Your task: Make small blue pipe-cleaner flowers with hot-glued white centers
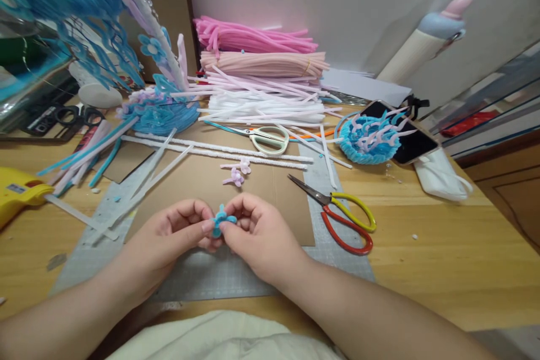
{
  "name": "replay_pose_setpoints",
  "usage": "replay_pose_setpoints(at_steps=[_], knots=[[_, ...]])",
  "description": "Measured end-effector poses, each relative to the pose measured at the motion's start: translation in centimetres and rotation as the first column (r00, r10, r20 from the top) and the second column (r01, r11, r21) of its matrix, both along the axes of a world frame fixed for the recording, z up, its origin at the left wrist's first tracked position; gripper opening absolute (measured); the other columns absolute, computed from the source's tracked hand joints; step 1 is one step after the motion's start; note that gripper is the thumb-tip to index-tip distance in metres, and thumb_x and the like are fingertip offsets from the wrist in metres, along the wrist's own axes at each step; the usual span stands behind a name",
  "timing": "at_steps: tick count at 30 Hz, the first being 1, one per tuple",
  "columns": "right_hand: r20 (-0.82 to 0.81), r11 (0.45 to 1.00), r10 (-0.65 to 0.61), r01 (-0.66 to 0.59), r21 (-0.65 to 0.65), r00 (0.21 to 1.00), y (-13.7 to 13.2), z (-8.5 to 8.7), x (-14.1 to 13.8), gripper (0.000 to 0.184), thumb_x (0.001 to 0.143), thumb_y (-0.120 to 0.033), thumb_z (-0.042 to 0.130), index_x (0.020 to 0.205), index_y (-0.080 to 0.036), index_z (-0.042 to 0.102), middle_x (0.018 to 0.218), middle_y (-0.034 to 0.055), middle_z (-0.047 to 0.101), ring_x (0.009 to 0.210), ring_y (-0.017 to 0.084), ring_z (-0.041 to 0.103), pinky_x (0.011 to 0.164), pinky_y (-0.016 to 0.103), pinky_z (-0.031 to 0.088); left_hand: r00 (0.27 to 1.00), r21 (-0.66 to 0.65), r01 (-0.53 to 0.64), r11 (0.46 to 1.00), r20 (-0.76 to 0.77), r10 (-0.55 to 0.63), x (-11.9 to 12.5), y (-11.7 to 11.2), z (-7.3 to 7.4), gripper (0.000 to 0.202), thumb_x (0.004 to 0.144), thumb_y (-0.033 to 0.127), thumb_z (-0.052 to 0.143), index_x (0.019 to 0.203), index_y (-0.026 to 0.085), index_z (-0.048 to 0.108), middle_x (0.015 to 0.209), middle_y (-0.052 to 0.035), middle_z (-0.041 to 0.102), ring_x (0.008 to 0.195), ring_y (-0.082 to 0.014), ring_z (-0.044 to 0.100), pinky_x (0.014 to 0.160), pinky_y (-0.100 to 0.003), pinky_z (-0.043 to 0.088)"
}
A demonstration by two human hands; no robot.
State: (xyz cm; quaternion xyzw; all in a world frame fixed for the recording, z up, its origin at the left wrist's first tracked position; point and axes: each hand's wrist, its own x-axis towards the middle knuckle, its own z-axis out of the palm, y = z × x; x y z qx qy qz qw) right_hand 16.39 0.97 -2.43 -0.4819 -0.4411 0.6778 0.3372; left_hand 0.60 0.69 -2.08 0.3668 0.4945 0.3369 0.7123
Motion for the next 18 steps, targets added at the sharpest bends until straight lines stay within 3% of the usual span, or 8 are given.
replay_pose_setpoints(at_steps=[4,10,18], knots=[[-0.074,0.998,-0.056,0.057,0.020,0.996,-0.06,0.19,0.03,0.023,0.070,-0.025,0.063,0.089,-0.020,0.050,0.073,-0.0034,0.055,0.053,0.006,0.050,0.045,0.018,0.037,1.000,0.035,-0.019,0.999,-0.018,0.020,0.00,0.06,-0.02,0.017,0.075,0.025,0.068,0.073,0.016,0.054,0.061,0.0042,0.061,0.059,-0.0081,0.057,0.060,-0.019,0.045],[0.048,0.997,0.022,-0.025,0.074,0.999,-0.38,0.10,-0.20,0.012,0.074,-0.024,0.059,0.078,-0.019,0.049,0.060,-0.0050,0.052,0.053,0.008,0.050,0.051,0.021,0.041,0.994,0.139,-0.045,0.989,-0.093,0.058,0.07,-0.11,0.08,0.012,0.073,0.022,0.067,0.077,0.016,0.057,0.066,0.0028,0.062,0.062,-0.0104,0.057,0.061,-0.021,0.046],[0.311,0.957,0.026,-0.113,0.267,0.950,-0.81,-0.46,-0.19,0.004,0.075,-0.015,0.054,0.077,-0.019,0.054,0.061,-0.0040,0.050,0.054,0.009,0.046,0.048,0.020,0.037,0.925,0.374,0.131,0.918,-0.379,0.022,-0.11,-0.90,-0.54,0.004,0.079,0.020,0.057,0.083,0.019,0.057,0.077,0.0002,0.063,0.070,-0.0145,0.060,0.065,-0.025,0.047]])
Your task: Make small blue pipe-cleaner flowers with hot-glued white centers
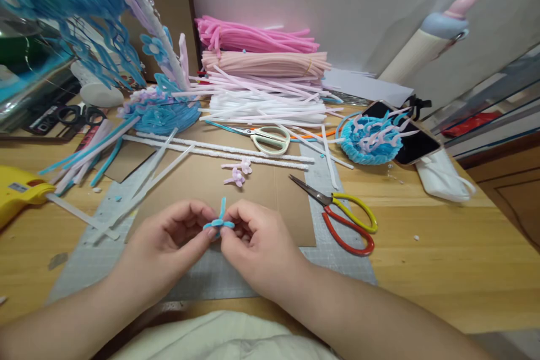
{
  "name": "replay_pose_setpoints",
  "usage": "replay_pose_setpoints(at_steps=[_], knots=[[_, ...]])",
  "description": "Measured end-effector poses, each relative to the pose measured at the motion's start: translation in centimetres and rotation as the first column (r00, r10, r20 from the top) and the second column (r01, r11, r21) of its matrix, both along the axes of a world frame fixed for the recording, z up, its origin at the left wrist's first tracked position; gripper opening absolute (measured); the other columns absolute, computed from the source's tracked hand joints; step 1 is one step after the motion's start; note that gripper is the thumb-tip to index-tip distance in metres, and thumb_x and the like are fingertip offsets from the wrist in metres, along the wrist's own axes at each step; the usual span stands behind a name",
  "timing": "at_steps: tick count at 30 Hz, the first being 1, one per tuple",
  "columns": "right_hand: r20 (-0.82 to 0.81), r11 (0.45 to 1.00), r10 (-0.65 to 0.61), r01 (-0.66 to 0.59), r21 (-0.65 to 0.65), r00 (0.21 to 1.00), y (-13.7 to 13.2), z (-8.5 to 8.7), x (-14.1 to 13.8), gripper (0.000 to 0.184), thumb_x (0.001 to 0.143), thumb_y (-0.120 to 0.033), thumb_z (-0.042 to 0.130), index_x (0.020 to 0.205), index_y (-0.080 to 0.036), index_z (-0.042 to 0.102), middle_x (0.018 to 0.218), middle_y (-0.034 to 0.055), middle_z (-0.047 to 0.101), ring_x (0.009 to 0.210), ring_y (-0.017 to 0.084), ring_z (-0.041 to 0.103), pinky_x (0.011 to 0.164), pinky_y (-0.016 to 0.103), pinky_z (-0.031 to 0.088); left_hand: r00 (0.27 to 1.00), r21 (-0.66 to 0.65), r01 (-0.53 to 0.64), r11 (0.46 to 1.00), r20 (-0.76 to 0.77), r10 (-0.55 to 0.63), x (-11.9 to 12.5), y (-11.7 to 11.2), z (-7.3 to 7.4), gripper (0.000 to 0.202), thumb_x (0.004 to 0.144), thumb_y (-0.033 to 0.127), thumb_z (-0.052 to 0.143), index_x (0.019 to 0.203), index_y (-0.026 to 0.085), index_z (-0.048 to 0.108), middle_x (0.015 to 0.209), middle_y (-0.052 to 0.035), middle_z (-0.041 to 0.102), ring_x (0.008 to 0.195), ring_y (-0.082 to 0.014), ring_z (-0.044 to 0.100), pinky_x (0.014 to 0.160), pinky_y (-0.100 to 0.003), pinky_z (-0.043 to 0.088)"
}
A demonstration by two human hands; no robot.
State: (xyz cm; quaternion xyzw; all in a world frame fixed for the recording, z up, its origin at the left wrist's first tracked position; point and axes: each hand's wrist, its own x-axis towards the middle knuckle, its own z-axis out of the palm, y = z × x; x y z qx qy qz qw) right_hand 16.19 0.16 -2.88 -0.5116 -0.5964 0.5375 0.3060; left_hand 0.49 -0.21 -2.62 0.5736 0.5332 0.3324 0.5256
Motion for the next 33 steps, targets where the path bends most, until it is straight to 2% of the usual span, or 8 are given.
replay_pose_setpoints(at_steps=[3,5,8,13,17,24,29,33], knots=[[0.054,0.998,0.035,-0.038,0.058,0.998,0.1,0.0,0.3,0.006,0.077,-0.014,0.050,0.078,-0.019,0.053,0.064,-0.0034,0.051,0.055,0.009,0.047,0.050,0.020,0.037,0.973,0.075,0.150,0.986,-0.190,-0.134,-0.2,0.1,0.1,0.008,0.083,0.021,0.050,0.079,0.019,0.057,0.070,0.0013,0.059,0.063,-0.0134,0.055,0.057,-0.024,0.042],[0.150,0.984,0.110,-0.129,0.124,0.983,0.1,0.2,0.6,0.007,0.080,-0.015,0.049,0.078,-0.019,0.054,0.067,-0.0022,0.053,0.059,0.011,0.048,0.053,0.022,0.038,0.929,0.128,0.257,0.958,-0.307,-0.209,-0.4,0.2,0.3,0.015,0.086,0.020,0.045,0.076,0.019,0.057,0.066,0.0017,0.056,0.061,-0.0130,0.052,0.056,-0.024,0.039],[0.282,0.930,0.216,-0.285,0.233,0.935,0.3,0.6,1.0,0.013,0.086,-0.016,0.045,0.077,-0.018,0.055,0.070,-0.0002,0.055,0.065,0.012,0.049,0.059,0.024,0.037,0.890,0.180,0.308,0.934,-0.401,-0.217,-0.5,0.3,0.7,0.017,0.087,0.019,0.041,0.078,0.019,0.055,0.067,0.0017,0.055,0.062,-0.0132,0.050,0.057,-0.024,0.036],[0.345,0.892,0.269,-0.368,0.263,0.899,0.4,0.8,1.3,0.016,0.086,-0.013,0.042,0.076,-0.018,0.054,0.069,-0.0002,0.054,0.065,0.013,0.048,0.060,0.025,0.035,0.786,0.159,0.417,0.895,-0.557,-0.267,-0.6,0.3,1.2,0.019,0.086,0.022,0.041,0.068,0.021,0.047,0.066,0.0010,0.051,0.063,-0.0156,0.048,0.054,-0.026,0.031],[0.401,0.884,0.281,-0.398,0.245,0.872,0.3,0.6,1.3,0.015,0.084,-0.012,0.044,0.074,-0.018,0.052,0.068,-0.0003,0.054,0.064,0.013,0.047,0.059,0.025,0.034,0.731,0.140,0.462,0.876,-0.619,-0.287,-0.7,0.4,1.3,0.019,0.085,0.022,0.042,0.066,0.021,0.044,0.064,0.0011,0.051,0.062,-0.0163,0.049,0.053,-0.026,0.029],[0.433,0.876,0.309,-0.430,0.218,0.847,0.6,0.3,1.2,0.016,0.083,-0.011,0.044,0.069,-0.018,0.048,0.065,-0.0018,0.050,0.064,0.012,0.046,0.059,0.024,0.033,0.667,0.093,0.509,0.856,-0.672,-0.324,-0.7,0.4,1.4,0.016,0.087,0.023,0.039,0.073,0.021,0.047,0.070,-0.0007,0.055,0.065,-0.0177,0.051,0.056,-0.027,0.030],[0.425,0.882,0.288,-0.411,0.232,0.858,0.6,0.2,1.2,0.014,0.082,-0.011,0.044,0.072,-0.018,0.051,0.067,-0.0011,0.052,0.065,0.013,0.047,0.060,0.024,0.033,0.671,0.101,0.494,0.864,-0.677,-0.304,-0.6,0.4,1.0,0.018,0.086,0.021,0.039,0.067,0.021,0.043,0.066,0.0005,0.052,0.062,-0.0160,0.049,0.054,-0.026,0.029],[0.405,0.875,0.276,-0.403,0.270,0.872,0.5,0.1,1.2,0.017,0.080,-0.009,0.044,0.067,-0.018,0.047,0.063,-0.0028,0.048,0.061,0.011,0.044,0.058,0.022,0.031,0.693,0.113,0.489,0.865,-0.652,-0.307,-0.6,0.5,1.0,0.020,0.084,0.020,0.041,0.064,0.020,0.039,0.061,0.0021,0.047,0.059,-0.0145,0.046,0.053,-0.026,0.027]])
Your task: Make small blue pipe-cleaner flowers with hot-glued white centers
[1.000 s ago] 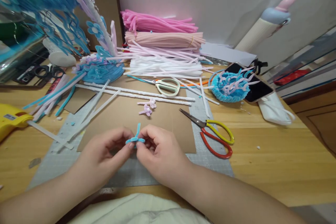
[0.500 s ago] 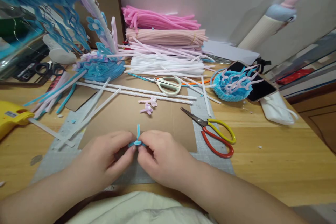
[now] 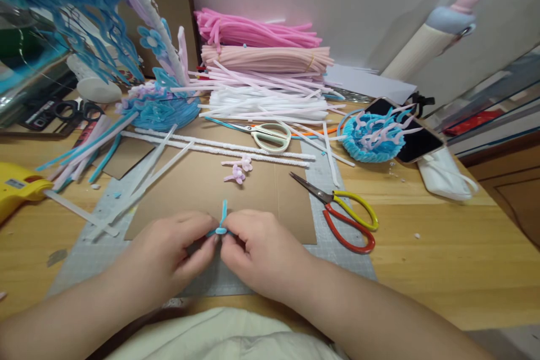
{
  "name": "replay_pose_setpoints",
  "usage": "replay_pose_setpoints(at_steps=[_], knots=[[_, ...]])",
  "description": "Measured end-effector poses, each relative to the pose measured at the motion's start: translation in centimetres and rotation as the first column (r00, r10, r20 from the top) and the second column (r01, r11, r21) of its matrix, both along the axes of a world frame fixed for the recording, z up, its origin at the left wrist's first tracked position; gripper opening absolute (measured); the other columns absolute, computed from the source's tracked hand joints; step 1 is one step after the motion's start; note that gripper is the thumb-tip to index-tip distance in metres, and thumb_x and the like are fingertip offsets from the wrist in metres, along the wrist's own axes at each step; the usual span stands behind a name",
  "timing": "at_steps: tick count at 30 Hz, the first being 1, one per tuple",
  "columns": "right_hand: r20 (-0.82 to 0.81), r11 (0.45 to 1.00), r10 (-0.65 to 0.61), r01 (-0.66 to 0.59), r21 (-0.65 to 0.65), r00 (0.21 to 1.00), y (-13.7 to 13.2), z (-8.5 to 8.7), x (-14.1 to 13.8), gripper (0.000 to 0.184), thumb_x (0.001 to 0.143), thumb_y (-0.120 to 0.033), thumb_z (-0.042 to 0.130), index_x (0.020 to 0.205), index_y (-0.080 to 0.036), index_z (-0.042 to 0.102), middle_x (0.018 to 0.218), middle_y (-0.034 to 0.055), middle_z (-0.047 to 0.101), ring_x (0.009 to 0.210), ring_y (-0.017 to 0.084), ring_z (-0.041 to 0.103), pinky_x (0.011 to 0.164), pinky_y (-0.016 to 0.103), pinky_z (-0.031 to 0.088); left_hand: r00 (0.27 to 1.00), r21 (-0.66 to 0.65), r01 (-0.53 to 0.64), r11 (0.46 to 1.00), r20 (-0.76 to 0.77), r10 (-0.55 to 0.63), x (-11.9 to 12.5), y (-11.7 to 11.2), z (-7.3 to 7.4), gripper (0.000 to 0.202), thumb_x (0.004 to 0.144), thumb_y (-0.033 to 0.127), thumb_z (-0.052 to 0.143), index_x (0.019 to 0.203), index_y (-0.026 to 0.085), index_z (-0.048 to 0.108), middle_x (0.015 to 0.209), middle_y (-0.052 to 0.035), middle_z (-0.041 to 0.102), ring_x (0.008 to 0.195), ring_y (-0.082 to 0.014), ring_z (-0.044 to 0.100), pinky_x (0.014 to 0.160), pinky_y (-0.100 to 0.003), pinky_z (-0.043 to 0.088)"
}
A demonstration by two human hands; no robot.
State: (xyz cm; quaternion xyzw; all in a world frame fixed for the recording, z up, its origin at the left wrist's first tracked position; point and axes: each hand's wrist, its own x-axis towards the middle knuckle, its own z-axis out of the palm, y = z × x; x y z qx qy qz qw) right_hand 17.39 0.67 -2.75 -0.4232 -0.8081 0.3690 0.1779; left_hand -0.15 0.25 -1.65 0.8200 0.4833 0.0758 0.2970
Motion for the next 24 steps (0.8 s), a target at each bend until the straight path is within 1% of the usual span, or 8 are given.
replay_pose_setpoints(at_steps=[4,7,12,14,17,20,22,24], knots=[[-0.014,0.999,-0.008,0.009,0.035,1.000,0.01,-0.09,-0.05,0.021,0.078,-0.007,0.045,0.062,-0.019,0.039,0.060,-0.0045,0.041,0.058,0.009,0.040,0.056,0.022,0.028,0.999,0.016,0.004,1.000,0.036,-0.005,-0.02,-0.21,-0.28,0.024,0.083,0.018,0.042,0.060,0.020,0.033,0.057,0.0036,0.041,0.057,-0.0132,0.043,0.053,-0.026,0.026],[-0.013,0.999,-0.028,0.029,0.041,1.000,-0.15,-0.18,-0.19,0.024,0.076,-0.005,0.045,0.060,-0.019,0.033,0.057,-0.0053,0.037,0.056,0.009,0.036,0.054,0.022,0.025,0.999,0.030,-0.014,0.999,0.044,0.013,0.03,-0.42,-0.60,0.026,0.082,0.016,0.042,0.059,0.020,0.031,0.056,0.0042,0.038,0.055,-0.0124,0.040,0.052,-0.026,0.024],[0.004,0.999,-0.032,0.031,0.043,0.999,-0.55,-0.40,-0.45,0.025,0.075,-0.005,0.044,0.060,-0.019,0.030,0.057,-0.0050,0.036,0.056,0.009,0.036,0.053,0.022,0.024,0.998,0.049,-0.030,0.998,0.053,0.027,0.22,-0.55,-1.00,0.026,0.080,0.015,0.043,0.058,0.020,0.030,0.055,0.0045,0.037,0.053,-0.0118,0.039,0.052,-0.025,0.023],[0.004,0.998,-0.043,0.043,0.038,0.999,-0.59,-0.37,-0.47,0.024,0.075,-0.005,0.044,0.060,-0.019,0.032,0.057,-0.0048,0.037,0.056,0.009,0.036,0.053,0.022,0.025,0.997,0.049,-0.045,0.998,0.070,0.042,0.26,-0.58,-1.02,0.027,0.081,0.015,0.044,0.058,0.020,0.030,0.055,0.0046,0.037,0.053,-0.0118,0.040,0.051,-0.025,0.024],[-0.048,0.996,-0.088,0.088,0.002,0.995,-0.49,-0.12,-0.37,0.018,0.078,-0.008,0.044,0.064,-0.018,0.041,0.061,-0.0039,0.043,0.058,0.009,0.040,0.054,0.022,0.029,0.984,0.039,-0.104,0.994,0.152,0.097,0.25,-0.69,-0.84,0.029,0.084,0.018,0.043,0.058,0.020,0.031,0.054,0.0050,0.037,0.053,-0.0113,0.040,0.051,-0.024,0.025],[-0.107,0.989,-0.149,0.145,-0.043,0.983,-0.30,0.20,-0.14,0.012,0.080,-0.011,0.045,0.071,-0.018,0.049,0.065,-0.0033,0.050,0.059,0.009,0.045,0.055,0.021,0.032,0.968,-0.036,-0.135,0.990,0.208,0.140,0.24,-0.82,-0.64,0.029,0.087,0.024,0.043,0.059,0.020,0.037,0.055,0.0051,0.042,0.053,-0.0110,0.042,0.051,-0.024,0.027],[-0.081,0.988,-0.151,0.148,-0.045,0.985,-0.19,0.34,0.00,0.010,0.079,-0.012,0.046,0.071,-0.018,0.050,0.065,-0.0036,0.050,0.058,0.010,0.045,0.054,0.021,0.032,0.963,-0.105,-0.156,0.982,0.205,0.175,0.24,-0.82,-0.60,0.023,0.087,0.028,0.045,0.065,0.020,0.045,0.059,0.0049,0.049,0.054,-0.0113,0.045,0.051,-0.024,0.029],[-0.028,0.992,-0.119,0.118,-0.035,0.992,-0.12,0.44,0.08,0.012,0.077,-0.012,0.048,0.067,-0.019,0.048,0.062,-0.0040,0.047,0.057,0.010,0.043,0.053,0.022,0.031,0.962,-0.129,-0.166,0.978,0.199,0.189,0.24,-0.74,-0.65,0.018,0.086,0.030,0.046,0.072,0.021,0.050,0.063,0.0044,0.053,0.056,-0.0119,0.047,0.051,-0.024,0.030]])
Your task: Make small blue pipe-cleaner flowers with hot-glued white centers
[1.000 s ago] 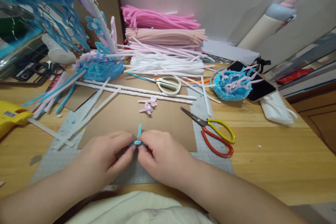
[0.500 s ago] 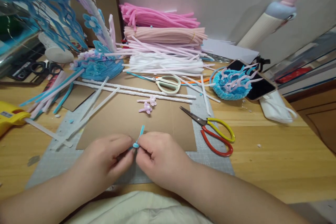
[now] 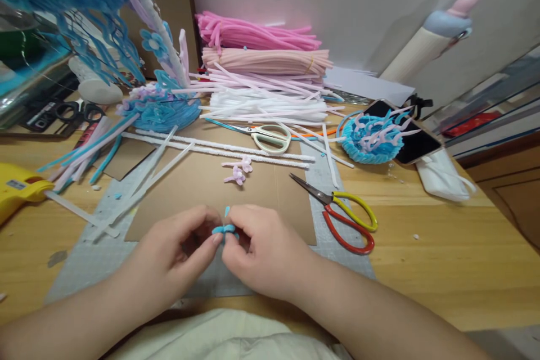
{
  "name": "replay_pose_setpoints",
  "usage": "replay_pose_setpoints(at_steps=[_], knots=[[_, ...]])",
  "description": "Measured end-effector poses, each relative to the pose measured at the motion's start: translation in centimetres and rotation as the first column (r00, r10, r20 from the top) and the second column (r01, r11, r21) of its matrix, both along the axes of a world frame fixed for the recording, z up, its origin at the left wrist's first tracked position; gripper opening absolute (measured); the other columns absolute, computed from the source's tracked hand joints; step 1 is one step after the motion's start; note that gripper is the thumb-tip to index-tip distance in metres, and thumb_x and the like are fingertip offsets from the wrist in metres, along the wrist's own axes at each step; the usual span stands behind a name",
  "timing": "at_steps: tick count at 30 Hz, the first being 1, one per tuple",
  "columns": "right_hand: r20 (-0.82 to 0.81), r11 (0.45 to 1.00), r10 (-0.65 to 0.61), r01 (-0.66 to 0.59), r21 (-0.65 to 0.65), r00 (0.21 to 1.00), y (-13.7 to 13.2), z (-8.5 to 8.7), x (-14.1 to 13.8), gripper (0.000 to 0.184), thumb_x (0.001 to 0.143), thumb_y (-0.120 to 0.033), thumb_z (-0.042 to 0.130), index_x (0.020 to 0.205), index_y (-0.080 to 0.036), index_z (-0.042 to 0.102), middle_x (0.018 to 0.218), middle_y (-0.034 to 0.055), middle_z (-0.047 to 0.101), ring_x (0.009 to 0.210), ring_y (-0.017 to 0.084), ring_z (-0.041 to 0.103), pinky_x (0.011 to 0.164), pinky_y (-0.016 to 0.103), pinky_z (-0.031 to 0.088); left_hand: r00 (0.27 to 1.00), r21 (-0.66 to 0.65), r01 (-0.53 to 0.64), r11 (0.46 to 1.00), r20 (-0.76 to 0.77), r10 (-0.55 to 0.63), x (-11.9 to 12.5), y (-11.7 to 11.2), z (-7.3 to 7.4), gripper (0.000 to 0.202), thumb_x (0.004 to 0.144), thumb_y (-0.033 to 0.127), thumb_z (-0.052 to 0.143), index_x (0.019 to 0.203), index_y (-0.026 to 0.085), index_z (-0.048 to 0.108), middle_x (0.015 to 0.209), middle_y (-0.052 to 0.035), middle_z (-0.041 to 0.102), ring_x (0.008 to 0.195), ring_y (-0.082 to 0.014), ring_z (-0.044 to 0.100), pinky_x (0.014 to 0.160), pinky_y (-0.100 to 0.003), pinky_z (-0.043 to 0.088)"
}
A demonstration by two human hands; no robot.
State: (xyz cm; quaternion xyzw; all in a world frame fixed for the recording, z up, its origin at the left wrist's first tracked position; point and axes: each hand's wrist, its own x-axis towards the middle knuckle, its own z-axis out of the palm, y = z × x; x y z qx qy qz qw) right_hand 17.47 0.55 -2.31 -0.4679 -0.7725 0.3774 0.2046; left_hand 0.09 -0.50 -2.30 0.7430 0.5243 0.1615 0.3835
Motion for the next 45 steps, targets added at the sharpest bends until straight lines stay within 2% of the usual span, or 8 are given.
replay_pose_setpoints(at_steps=[6,9,15,24,35,40,42,45], knots=[[-0.124,0.997,-0.035,0.026,-0.073,0.992,0.0,0.2,-0.1,0.008,0.083,-0.018,0.047,0.075,-0.018,0.051,0.066,-0.0040,0.049,0.057,0.009,0.045,0.052,0.020,0.035,0.992,-0.003,-0.083,0.997,0.094,0.083,-0.1,0.1,-0.1,0.025,0.090,0.031,0.040,0.073,0.020,0.054,0.059,0.0041,0.051,0.054,-0.0120,0.046,0.051,-0.024,0.031],[-0.080,0.999,-0.002,-0.002,-0.044,0.997,0.1,0.1,-0.1,0.013,0.086,-0.018,0.046,0.074,-0.018,0.053,0.065,-0.0038,0.049,0.059,0.010,0.045,0.054,0.021,0.033,0.985,-0.041,-0.096,0.995,0.137,0.100,-0.1,0.0,0.0,0.021,0.089,0.031,0.042,0.076,0.020,0.055,0.061,0.0044,0.053,0.055,-0.0116,0.048,0.051,-0.023,0.033],[-0.044,0.999,0.045,-0.045,-0.009,0.998,0.1,-0.3,-0.2,0.016,0.084,-0.013,0.046,0.069,-0.018,0.049,0.063,-0.0045,0.047,0.058,0.009,0.043,0.054,0.021,0.030,1.000,0.010,-0.016,1.000,0.020,0.016,0.1,0.2,-0.1,0.023,0.086,0.024,0.045,0.063,0.020,0.045,0.054,0.0066,0.044,0.051,-0.0100,0.041,0.049,-0.023,0.027],[-0.060,0.998,0.012,-0.009,0.058,0.998,-0.3,-0.7,-0.5,0.024,0.075,-0.006,0.045,0.059,-0.018,0.033,0.057,-0.0056,0.037,0.055,0.008,0.036,0.051,0.021,0.025,0.997,0.124,0.075,0.989,-0.044,-0.070,0.0,0.1,0.1,0.025,0.081,0.014,0.045,0.059,0.020,0.032,0.055,0.0063,0.036,0.053,-0.0104,0.038,0.051,-0.024,0.024],[-0.041,0.988,0.060,-0.054,0.144,0.997,0.0,-1.0,-0.7,0.021,0.080,-0.007,0.043,0.063,-0.019,0.038,0.064,-0.0031,0.042,0.061,0.011,0.041,0.056,0.022,0.031,0.993,0.172,0.066,0.983,-0.110,-0.047,-0.1,0.0,0.0,0.025,0.085,0.018,0.041,0.062,0.021,0.032,0.056,0.0050,0.040,0.054,-0.0128,0.040,0.052,-0.025,0.025],[-0.031,0.989,0.090,-0.085,0.124,0.995,0.1,-0.8,-0.4,0.015,0.084,-0.014,0.048,0.070,-0.019,0.048,0.065,-0.0032,0.048,0.061,0.011,0.044,0.055,0.022,0.032,0.993,0.092,0.057,0.994,-0.106,-0.047,-0.5,0.3,0.2,0.021,0.087,0.023,0.041,0.066,0.021,0.042,0.058,0.0049,0.046,0.055,-0.0131,0.043,0.052,-0.025,0.027],[-0.038,0.992,0.057,-0.052,0.112,0.998,0.4,-0.6,-0.1,0.008,0.087,-0.023,0.050,0.083,-0.018,0.056,0.069,-0.0021,0.054,0.061,0.011,0.048,0.056,0.022,0.034,0.995,0.114,0.028,0.993,-0.103,-0.016,-0.9,0.7,0.5,0.023,0.088,0.026,0.041,0.066,0.021,0.043,0.057,0.0052,0.045,0.054,-0.0129,0.043,0.052,-0.024,0.028],[-0.019,0.976,-0.115,0.116,0.183,0.993,1.7,0.2,1.0,0.017,0.089,-0.029,0.047,0.095,-0.019,0.060,0.072,-0.0011,0.060,0.061,0.011,0.052,0.058,0.023,0.036,0.985,0.235,-0.026,0.972,-0.161,0.066,-1.5,1.4,0.9,0.025,0.088,0.028,0.042,0.063,0.021,0.040,0.056,0.0053,0.041,0.053,-0.0130,0.042,0.052,-0.025,0.027]])
